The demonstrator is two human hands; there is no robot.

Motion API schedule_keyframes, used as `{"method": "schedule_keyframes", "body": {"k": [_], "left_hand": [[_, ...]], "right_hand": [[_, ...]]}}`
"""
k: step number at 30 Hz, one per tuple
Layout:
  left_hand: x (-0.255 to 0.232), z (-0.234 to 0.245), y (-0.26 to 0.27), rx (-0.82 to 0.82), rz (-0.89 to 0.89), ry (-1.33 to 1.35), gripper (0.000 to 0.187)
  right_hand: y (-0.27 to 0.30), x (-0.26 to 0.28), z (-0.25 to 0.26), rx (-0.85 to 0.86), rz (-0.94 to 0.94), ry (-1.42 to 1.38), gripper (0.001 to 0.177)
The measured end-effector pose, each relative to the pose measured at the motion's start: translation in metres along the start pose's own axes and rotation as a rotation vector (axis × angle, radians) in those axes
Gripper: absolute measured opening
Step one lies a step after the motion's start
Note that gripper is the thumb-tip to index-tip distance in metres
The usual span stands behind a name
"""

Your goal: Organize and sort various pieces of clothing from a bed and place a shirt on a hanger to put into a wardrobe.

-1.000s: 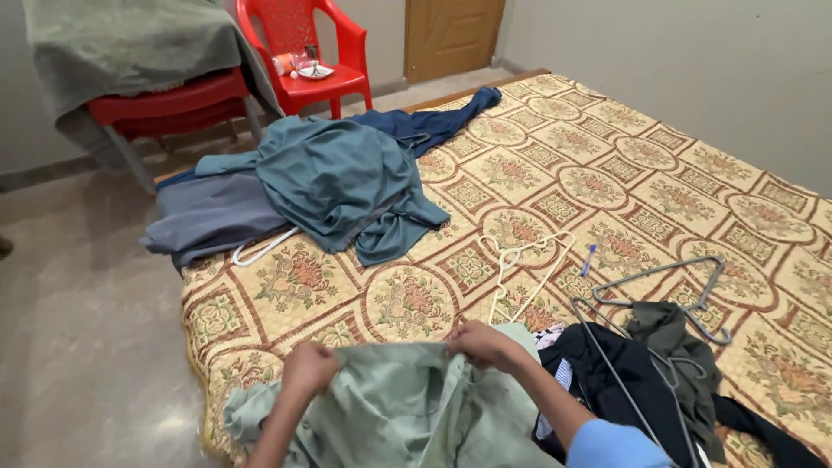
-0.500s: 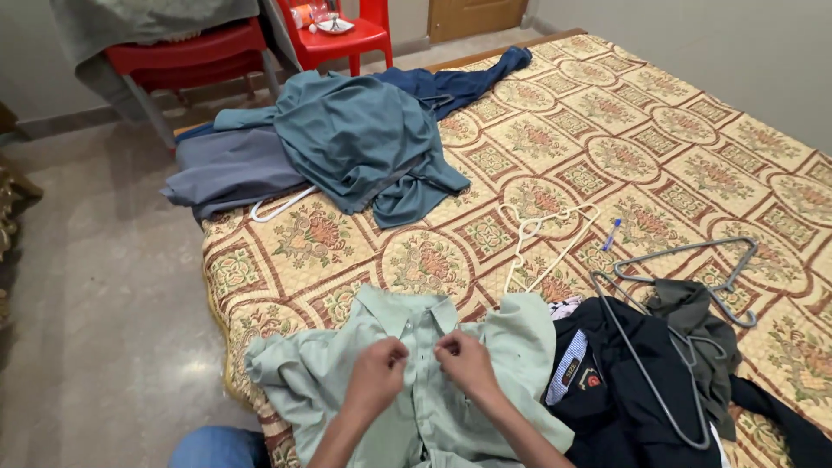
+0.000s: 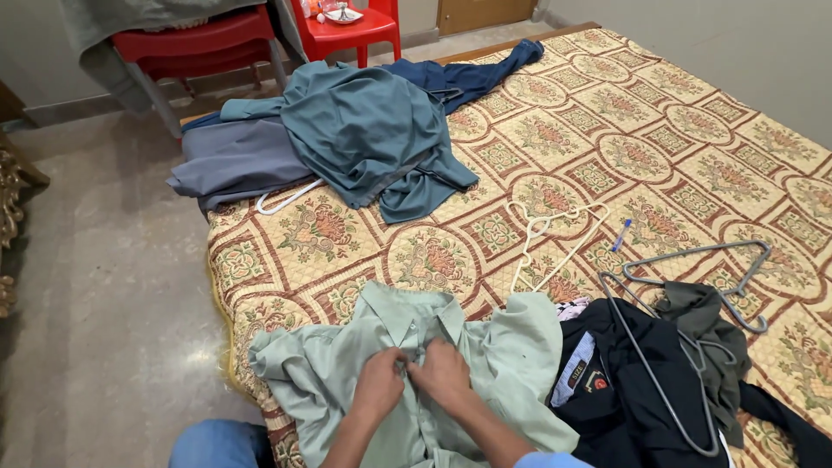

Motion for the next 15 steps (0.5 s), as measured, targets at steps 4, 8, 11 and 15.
{"method": "schedule_keyframes", "body": {"k": [4, 8, 11, 15], "left_hand": [[-0.016, 0.003, -0.004, 0.033, 0.022, -0.074, 0.025], [-0.042, 0.011, -0.002, 0.054, 0.064, -0.188, 0.021], [-0.047, 0.004, -0.001, 0.061, 0.079, -0.23, 0.011], [-0.025, -0.019, -0.005, 0.02, 0.085, -0.241, 0.008]], "right_hand": [[-0.011, -0.009, -0.007, 0.015, 0.028, 0.077, 0.05], [-0.024, -0.032, -0.017, 0.027, 0.026, 0.056, 0.025], [-0.042, -0.054, -0.029, 0.013, 0.054, -0.184, 0.022], [-0.048, -0.083, -0.048, 0.109, -0.065, -0.473, 0.023]]}}
Point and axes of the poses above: each hand's wrist, its own y-axis away from the middle knuckle, its own z-axis out of the back of the hand, x = y × z, the point moved 10 cm from there along -y, towards the middle knuckle, and after that the axes turned 14 degrees about -z, right-handed, at the moved point
